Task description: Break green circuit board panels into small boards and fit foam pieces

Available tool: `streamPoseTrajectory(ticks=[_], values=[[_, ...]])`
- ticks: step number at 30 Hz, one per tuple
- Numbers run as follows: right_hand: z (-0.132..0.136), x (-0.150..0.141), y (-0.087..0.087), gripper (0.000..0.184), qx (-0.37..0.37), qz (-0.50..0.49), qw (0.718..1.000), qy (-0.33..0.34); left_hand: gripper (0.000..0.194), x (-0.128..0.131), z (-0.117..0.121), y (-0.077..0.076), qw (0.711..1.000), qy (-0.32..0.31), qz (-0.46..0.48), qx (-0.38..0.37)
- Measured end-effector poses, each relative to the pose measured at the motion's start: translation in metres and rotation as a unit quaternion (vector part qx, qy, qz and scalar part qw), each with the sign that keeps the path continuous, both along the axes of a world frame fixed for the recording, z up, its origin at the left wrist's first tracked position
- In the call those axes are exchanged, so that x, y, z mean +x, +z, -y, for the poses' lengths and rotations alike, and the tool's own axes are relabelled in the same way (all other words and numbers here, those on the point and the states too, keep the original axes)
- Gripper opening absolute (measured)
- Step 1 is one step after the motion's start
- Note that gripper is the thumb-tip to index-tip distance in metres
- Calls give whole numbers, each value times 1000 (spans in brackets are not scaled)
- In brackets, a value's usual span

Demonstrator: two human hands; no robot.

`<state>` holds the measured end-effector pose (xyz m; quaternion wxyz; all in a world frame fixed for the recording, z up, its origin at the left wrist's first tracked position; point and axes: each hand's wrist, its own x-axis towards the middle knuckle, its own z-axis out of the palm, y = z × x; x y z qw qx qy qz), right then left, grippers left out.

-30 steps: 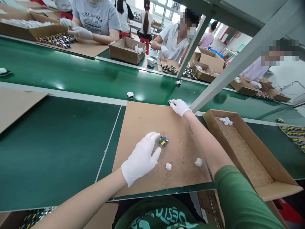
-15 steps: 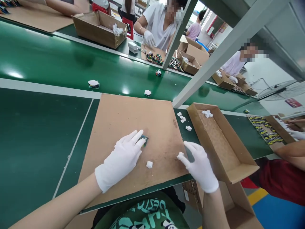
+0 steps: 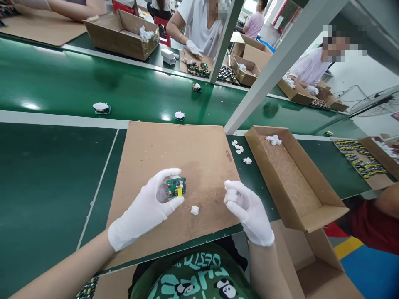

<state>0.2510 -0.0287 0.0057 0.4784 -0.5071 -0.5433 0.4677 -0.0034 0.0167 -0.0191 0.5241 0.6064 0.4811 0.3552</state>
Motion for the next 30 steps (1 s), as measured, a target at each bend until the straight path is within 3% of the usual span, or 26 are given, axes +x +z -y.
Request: streamPoseTrajectory(ticks=[4,9,15,22,26,30], values=[[-6,-14,-1,32,-30,-43,999,6,38,-1,0,11,995,-45,56,-67],[-6,-29,-1,17,-23,1,1000,-21,36,3,2,20,973,-111,142,-146],[-9,-45,7,5,75,105,992,0,36,3,7,18,932,-155,227,-238],[-16,-58,7,9,104,93,990,22,47,3,9,12,929,-151,263,-211],[-16,-59,5,39,123,83,982,113,35,1,8,9,908,-167,322,-208],[-11,-65,0,57,163,165,966,112,38,0,9,1,892,-150,365,-219]])
